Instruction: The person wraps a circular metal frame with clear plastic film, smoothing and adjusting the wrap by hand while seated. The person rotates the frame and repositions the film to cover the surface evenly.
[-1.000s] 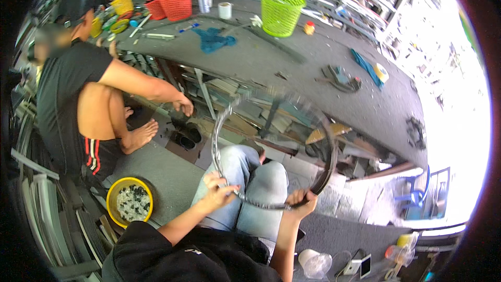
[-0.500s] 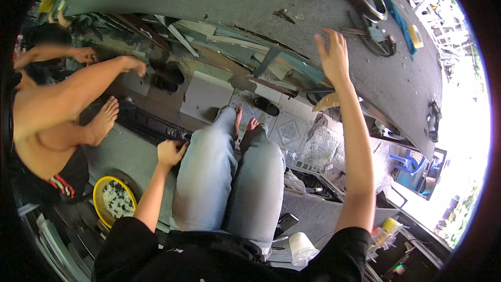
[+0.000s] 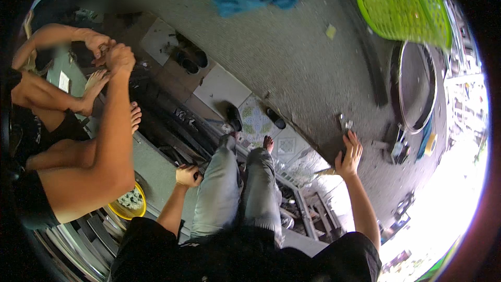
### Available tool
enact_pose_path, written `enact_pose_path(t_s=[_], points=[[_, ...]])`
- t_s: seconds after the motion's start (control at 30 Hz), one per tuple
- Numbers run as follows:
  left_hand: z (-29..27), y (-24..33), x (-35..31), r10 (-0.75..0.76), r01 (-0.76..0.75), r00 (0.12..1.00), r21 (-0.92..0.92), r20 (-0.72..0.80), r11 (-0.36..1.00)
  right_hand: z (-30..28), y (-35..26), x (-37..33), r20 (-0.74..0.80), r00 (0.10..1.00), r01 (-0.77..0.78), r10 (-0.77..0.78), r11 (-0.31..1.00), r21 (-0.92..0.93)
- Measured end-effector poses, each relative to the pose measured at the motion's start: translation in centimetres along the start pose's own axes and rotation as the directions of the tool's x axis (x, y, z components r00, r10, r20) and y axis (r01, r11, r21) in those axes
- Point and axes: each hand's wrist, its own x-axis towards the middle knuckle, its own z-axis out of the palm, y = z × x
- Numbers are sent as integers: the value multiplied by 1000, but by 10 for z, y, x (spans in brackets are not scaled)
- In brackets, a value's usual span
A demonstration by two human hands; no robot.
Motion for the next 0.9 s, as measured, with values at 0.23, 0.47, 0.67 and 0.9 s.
enact_pose_path(t_s=[0.23,0.47,0.67,0.9], points=[[-12,8,-11,-57,55,986,-15,-154,998,-20,-30,-2,-71,997,9,-6,999,41],[0,9,-22,23,-21,997,30,-73,999,-24,-26,10,-394,908,168,-141,985,33],[-8,27,-21,-115,124,992,193,-53,973,-45,0,68,-305,916,298,-261,951,78],[-4,21,-13,-178,138,972,236,156,962,-47,26,95,-232,917,359,-323,924,132]])
